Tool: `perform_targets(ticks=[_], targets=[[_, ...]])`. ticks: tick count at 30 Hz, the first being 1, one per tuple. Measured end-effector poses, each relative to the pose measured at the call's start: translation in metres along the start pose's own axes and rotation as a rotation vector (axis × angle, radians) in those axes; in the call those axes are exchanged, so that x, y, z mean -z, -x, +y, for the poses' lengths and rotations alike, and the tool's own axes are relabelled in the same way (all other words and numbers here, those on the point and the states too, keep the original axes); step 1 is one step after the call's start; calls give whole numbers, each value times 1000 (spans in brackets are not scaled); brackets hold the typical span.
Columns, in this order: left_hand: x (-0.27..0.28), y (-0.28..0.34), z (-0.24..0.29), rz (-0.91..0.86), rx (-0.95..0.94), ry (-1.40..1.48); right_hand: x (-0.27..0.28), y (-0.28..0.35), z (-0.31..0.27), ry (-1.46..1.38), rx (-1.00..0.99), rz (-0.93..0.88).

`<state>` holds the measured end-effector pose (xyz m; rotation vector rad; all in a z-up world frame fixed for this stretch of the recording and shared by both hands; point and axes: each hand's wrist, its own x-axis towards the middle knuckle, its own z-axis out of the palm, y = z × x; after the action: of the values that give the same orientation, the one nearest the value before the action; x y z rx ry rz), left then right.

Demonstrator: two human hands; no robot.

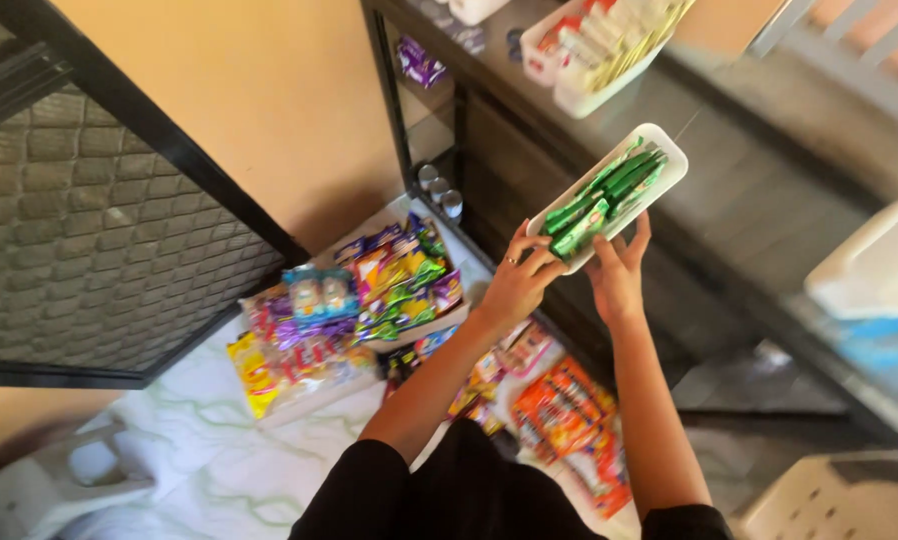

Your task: Organizing and sorting various bags of snacks and coffee sachets into plastic storage containers.

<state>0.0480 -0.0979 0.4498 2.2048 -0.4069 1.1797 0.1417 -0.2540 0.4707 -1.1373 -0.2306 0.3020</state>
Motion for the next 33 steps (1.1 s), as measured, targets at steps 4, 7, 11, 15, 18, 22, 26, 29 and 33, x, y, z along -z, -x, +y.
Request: perform_targets(ticks=[4,7,11,15,18,22,26,29,33], targets=[[57,61,12,-100,2,-2,-16,66,51,-6,2,84],[117,101,25,-172,65,48,-33,117,93,-10,-64,153],[143,179,13,-166,396,336,-48,192,136,-30,-139,227],[143,235,-3,-395,1021,778,-63,245,156,-9,-179,239],[129,278,-6,-490,1222,1042,-68,278,166,17,-205,191],[134,299,14,-489,955,1133,-69,311,172,42,-226,123],[117,350,8,-521,1056,921,-63,326,187,51,-298,90],[109,391,7,-496,1046,830,-52,338,211,57,-334,80],[94,440,-16,-494,1042,769,-39,339,250,33,-358,51]])
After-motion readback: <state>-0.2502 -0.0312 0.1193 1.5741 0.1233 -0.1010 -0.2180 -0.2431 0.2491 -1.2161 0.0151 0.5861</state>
